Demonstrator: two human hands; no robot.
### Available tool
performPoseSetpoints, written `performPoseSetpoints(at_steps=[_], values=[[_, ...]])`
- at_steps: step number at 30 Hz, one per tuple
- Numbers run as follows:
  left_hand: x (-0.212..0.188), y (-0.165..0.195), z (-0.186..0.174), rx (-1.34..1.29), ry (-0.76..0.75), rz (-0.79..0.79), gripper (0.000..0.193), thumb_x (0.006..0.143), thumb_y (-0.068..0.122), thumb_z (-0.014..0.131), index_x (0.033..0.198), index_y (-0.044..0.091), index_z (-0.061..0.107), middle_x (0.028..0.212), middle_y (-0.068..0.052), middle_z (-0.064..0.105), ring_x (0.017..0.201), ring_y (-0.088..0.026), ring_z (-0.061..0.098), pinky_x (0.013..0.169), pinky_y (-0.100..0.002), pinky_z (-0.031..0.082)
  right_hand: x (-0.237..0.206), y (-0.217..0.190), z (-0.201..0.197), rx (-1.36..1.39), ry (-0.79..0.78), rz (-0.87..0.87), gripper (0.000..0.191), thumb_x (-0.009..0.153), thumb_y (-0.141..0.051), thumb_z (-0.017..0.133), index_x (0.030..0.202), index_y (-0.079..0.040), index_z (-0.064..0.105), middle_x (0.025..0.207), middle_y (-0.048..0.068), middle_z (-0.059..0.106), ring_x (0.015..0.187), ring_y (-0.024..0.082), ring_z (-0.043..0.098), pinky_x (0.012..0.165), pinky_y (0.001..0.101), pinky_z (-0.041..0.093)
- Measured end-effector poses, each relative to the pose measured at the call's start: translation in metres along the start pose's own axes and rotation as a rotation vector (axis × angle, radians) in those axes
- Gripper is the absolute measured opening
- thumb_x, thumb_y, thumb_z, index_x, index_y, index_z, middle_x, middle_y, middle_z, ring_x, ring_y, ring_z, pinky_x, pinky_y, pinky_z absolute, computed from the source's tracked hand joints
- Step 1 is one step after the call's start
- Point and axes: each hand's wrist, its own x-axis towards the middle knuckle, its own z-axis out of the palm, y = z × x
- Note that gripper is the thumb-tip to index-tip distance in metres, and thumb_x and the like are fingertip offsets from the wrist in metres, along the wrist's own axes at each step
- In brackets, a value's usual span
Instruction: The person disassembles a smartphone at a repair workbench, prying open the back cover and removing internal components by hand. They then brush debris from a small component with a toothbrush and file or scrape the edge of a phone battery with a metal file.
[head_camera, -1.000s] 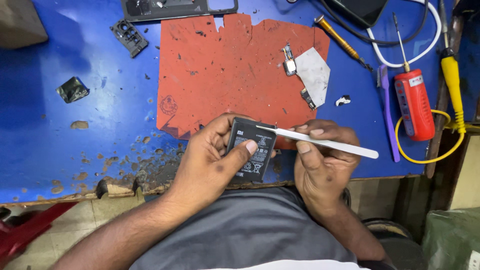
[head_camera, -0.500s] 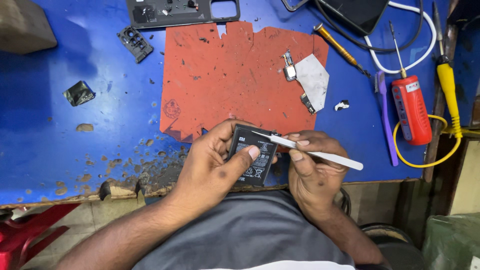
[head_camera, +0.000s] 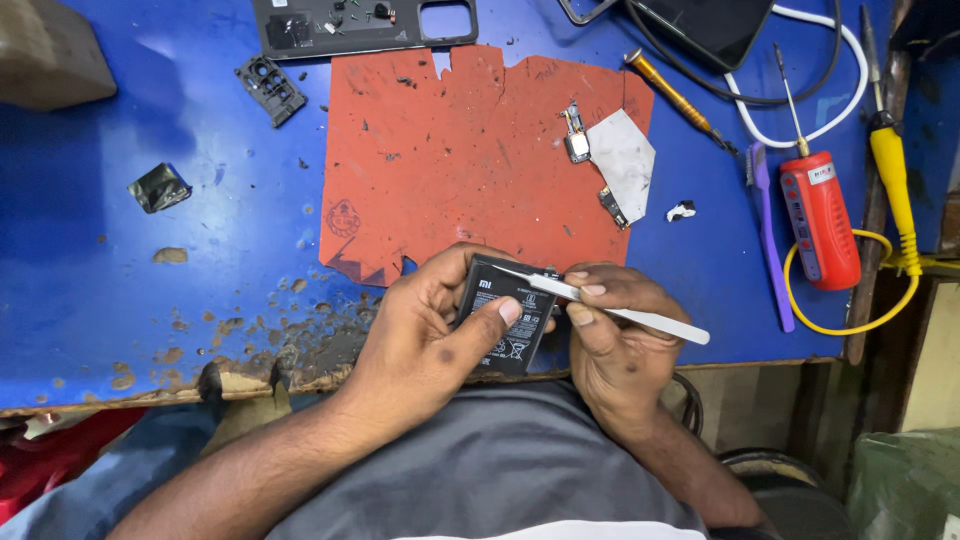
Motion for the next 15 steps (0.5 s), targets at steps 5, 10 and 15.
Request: performPoseSetpoints(at_steps=[5,10,15], values=[[-0.0006,0.0010,0.0004,-0.035,-0.018,-0.003,0.018,0.100,0.001,0.060,0.117,-0.004,0.060,0.105,-0.010,0.075,0.099,-0.011,0.071,0.089,-0.027,0.059,0.0005,0.0014,-0.0012,-0.033,-0.028,-0.043,0.018,0.099,0.004,0.073,0.113,-0.006,0.069,0.109,0.005,0.070,0.109,0.020,0.069,0.103,0.0377,0.057],[-0.0012,-0.0005,-0.0010,0.017,0.003,-0.038,0.018,0.099,0.003,0.061,0.117,-0.003,0.061,0.103,-0.009,0.075,0.097,-0.010,0.071,0.086,-0.026,0.058,0.0011,0.0022,-0.0008,0.009,-0.023,-0.019,0.017,0.098,0.003,0.075,0.112,-0.006,0.070,0.108,0.007,0.071,0.108,0.022,0.069,0.100,0.0371,0.057],[-0.0017,-0.0032,-0.0004,0.017,-0.014,0.003,0.019,0.100,0.003,0.061,0.117,-0.004,0.062,0.105,-0.008,0.075,0.098,-0.009,0.070,0.087,-0.025,0.058,-0.0011,-0.0004,0.0003,0.128,0.019,0.032,0.017,0.099,0.003,0.075,0.115,-0.003,0.072,0.108,0.012,0.073,0.106,0.023,0.070,0.099,0.0360,0.056]])
